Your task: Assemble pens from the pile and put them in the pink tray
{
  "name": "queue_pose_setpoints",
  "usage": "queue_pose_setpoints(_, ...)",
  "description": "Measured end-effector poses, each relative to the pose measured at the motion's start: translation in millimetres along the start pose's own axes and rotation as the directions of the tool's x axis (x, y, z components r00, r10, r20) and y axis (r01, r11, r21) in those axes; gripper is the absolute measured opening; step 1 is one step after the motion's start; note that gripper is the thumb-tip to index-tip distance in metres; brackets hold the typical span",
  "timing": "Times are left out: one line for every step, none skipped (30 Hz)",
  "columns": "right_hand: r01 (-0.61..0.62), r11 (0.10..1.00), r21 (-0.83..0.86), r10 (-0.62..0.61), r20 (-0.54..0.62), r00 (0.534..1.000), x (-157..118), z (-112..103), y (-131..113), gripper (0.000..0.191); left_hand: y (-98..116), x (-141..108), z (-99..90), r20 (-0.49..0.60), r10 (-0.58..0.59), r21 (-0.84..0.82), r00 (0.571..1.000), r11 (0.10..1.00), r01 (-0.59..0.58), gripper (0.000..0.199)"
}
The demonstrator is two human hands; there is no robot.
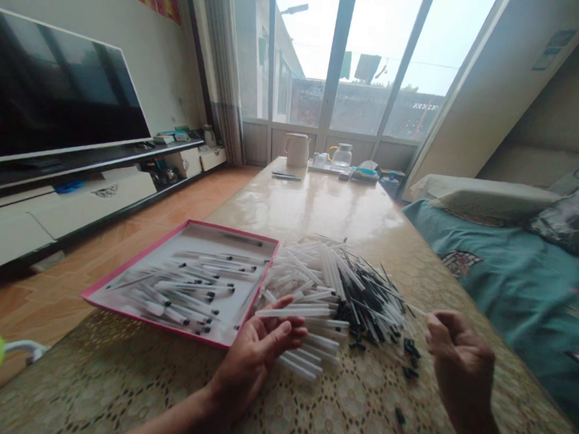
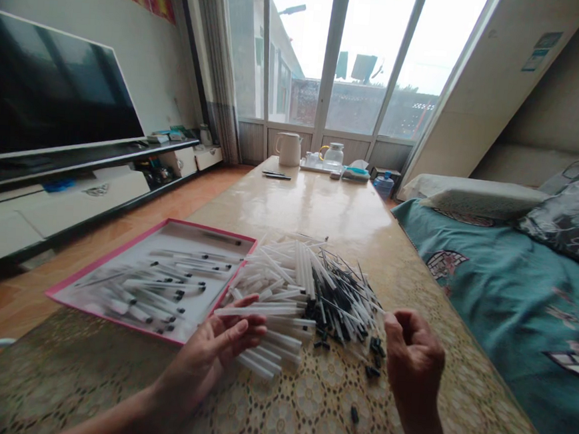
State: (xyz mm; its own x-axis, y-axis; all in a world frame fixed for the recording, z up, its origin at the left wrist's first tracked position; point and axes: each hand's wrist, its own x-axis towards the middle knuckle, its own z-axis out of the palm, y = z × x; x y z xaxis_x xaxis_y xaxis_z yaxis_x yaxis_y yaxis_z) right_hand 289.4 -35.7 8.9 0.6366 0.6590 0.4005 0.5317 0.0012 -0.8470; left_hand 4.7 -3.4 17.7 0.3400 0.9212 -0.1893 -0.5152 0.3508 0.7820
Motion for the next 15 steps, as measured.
queue_pose_setpoints(0.03, 0.994, -0.102, -0.032, -0.017, 0.999, -1.3, 3.2, -2.3, 0.023, 0.4, -0.7, 1.8, 0.017, 0.009, -0.004, 1.0, 1.0, -0.009, 0.061)
queue_pose_setpoints(0.063, 0.981, -0.184, -0.067, -0.016, 0.998, -3.0, 6.8, -4.5, 0.025, 1.0, -1.3, 3.5, 0.024, 0.024, -0.008, 0.999, 1.0, -0.024, 0.074)
queue_pose_setpoints(0.094, 0.966, -0.24, -0.098, -0.004, 0.995, -4.8, 10.7, -6.2, 0.027, 1.6, -1.9, 5.2, 0.021, 0.043, -0.006, 0.999, 0.999, -0.042, 0.085)
queue_pose_setpoints(0.124, 0.953, -0.277, -0.126, 0.012, 0.992, -6.2, 14.6, -7.0, 0.029, 2.2, -2.4, 6.5, 0.01, 0.061, 0.002, 0.998, 0.998, -0.061, 0.094)
queue_pose_setpoints(0.149, 0.941, -0.304, -0.145, 0.034, 0.989, -7.3, 18.3, -6.9, 0.03, 2.6, -2.6, 7.3, -0.006, 0.082, 0.014, 0.997, 0.997, -0.082, 0.1)
queue_pose_setpoints(0.169, 0.931, -0.323, -0.157, 0.062, 0.986, -7.9, 21.5, -5.9, 0.032, 2.7, -2.5, 7.4, -0.02, 0.109, 0.029, 0.994, 0.994, -0.108, 0.104)
queue_pose_setpoints(0.182, 0.925, -0.334, -0.16, 0.092, 0.983, -8.2, 24.0, -4.3, 0.033, 2.5, -2.2, 6.8, -0.024, 0.138, 0.046, 0.99, 0.99, -0.137, 0.107)
queue_pose_setpoints(0.191, 0.921, -0.339, -0.158, 0.122, 0.98, -8.3, 25.6, -2.6, 0.034, 1.9, -1.9, 5.7, -0.011, 0.164, 0.067, 0.986, 0.984, -0.162, 0.109)
queue_pose_setpoints(0.197, 0.92, -0.339, -0.155, 0.147, 0.977, -8.4, 26.4, -1.1, 0.036, 0.9, -1.7, 4.1, 0.011, 0.187, 0.094, 0.982, 0.978, -0.187, 0.108)
queue_pose_setpoints(0.199, 0.919, -0.339, -0.153, 0.159, 0.975, -8.6, 26.4, -0.2, 0.037, -0.3, -1.9, 2.5, 0.039, 0.208, 0.133, 0.977, 0.968, -0.212, 0.105)
queue_pose_setpoints(0.203, 0.916, -0.345, -0.158, 0.154, 0.975, -9.1, 25.7, 0.1, 0.038, -1.5, -2.7, 1.1, 0.073, 0.224, 0.187, 0.972, 0.954, -0.234, 0.098)
queue_pose_setpoints(0.214, 0.908, -0.36, -0.177, 0.133, 0.975, -10.0, 24.6, -0.5, 0.039, -2.5, -4.4, 0.3, 0.111, 0.23, 0.256, 0.967, 0.933, -0.252, 0.088)
queue_pose_setpoints(0.233, 0.895, -0.38, -0.208, 0.106, 0.972, -11.2, 23.4, -1.6, 0.04, -3.1, -6.9, 0.5, 0.146, 0.23, 0.334, 0.962, 0.904, -0.267, 0.074)
queue_pose_setpoints(0.255, 0.881, -0.399, -0.244, 0.08, 0.966, -12.8, 22.2, -3.2, 0.041, -3.0, -10.3, 1.7, 0.183, 0.224, 0.415, 0.957, 0.865, -0.281, 0.059)
queue_pose_setpoints(0.281, 0.867, -0.412, -0.281, 0.064, 0.958, -14.7, 21.3, -5.0, 0.041, -2.1, -14.4, 4.0, 0.224, 0.21, 0.494, 0.952, 0.817, -0.297, 0.046)
